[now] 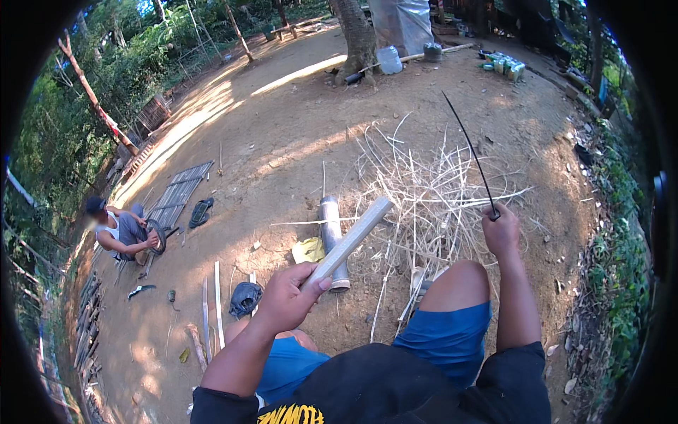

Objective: The person strips layers from a bamboo pole using a large blade and peels away long fibers by hand.

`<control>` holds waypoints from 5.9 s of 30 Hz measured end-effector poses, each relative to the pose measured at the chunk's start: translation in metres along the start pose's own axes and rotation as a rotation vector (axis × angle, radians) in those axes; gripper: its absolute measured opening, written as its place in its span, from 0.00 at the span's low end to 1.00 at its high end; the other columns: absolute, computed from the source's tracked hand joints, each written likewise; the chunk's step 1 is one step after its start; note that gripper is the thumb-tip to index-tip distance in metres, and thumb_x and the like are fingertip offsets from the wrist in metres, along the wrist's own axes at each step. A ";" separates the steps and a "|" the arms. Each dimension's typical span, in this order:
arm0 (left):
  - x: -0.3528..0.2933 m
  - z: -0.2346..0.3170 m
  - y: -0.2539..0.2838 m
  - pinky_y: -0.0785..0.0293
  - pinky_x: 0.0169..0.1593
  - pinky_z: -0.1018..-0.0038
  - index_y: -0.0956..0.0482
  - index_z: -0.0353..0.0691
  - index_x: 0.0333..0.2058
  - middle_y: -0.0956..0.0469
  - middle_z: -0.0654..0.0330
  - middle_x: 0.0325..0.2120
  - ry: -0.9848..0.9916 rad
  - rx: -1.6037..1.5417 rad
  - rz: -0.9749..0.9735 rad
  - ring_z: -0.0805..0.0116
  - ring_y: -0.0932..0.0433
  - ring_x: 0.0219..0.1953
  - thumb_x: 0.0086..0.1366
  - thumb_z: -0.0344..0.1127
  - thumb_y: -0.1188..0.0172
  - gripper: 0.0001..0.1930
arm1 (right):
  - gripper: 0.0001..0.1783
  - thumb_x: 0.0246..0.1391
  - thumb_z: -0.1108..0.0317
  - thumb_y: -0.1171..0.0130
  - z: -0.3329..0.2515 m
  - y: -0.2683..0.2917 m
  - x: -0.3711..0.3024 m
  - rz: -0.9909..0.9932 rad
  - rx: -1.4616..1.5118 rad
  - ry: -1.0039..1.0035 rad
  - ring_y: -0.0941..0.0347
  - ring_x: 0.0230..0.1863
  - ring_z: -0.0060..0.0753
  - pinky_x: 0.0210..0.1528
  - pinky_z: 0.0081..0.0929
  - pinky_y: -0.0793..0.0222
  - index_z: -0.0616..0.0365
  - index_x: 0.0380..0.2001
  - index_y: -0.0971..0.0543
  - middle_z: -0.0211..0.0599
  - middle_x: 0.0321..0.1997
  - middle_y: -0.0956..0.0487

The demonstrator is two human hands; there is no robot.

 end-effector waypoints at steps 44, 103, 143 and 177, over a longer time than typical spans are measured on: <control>0.007 0.005 -0.012 0.44 0.19 0.85 0.22 0.34 0.43 0.33 0.72 0.17 0.071 -0.171 -0.129 0.86 0.39 0.15 0.68 0.43 0.43 0.17 | 0.07 0.39 0.72 0.39 -0.077 0.014 -0.083 0.097 0.211 0.555 0.24 0.26 0.42 0.30 0.35 0.31 0.55 0.26 0.21 0.36 0.22 0.23; 0.014 0.007 -0.015 0.42 0.25 0.84 0.20 0.33 0.44 0.30 0.73 0.21 0.045 -0.186 -0.127 0.86 0.37 0.21 0.68 0.40 0.42 0.15 | 0.10 0.30 0.71 0.37 -0.066 0.035 -0.040 0.189 -0.064 0.752 0.23 0.27 0.39 0.45 0.36 0.33 0.51 0.24 0.23 0.32 0.21 0.24; 0.056 -0.054 -0.047 0.45 0.15 0.86 0.25 0.32 0.44 0.35 0.71 0.16 -0.056 -0.125 -0.185 0.85 0.40 0.13 0.69 0.42 0.45 0.17 | 0.22 0.40 0.59 0.28 -0.146 -0.002 -0.065 -0.240 0.628 0.292 0.23 0.31 0.45 0.35 0.38 0.28 0.58 0.37 0.24 0.42 0.26 0.23; 0.072 -0.081 -0.074 0.45 0.15 0.84 0.28 0.34 0.49 0.37 0.71 0.16 0.513 -0.374 -0.489 0.82 0.41 0.13 0.71 0.43 0.48 0.18 | 0.06 0.41 0.66 0.41 -0.082 -0.044 -0.061 -0.267 0.319 0.461 0.25 0.43 0.44 0.45 0.41 0.30 0.54 0.24 0.22 0.36 0.35 0.25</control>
Point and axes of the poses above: each hand's wrist, its own x-axis towards the middle knuckle, its own y-axis out of the back of the hand, z = x × y, the point moved 2 cm from there along x, towards the middle knuckle
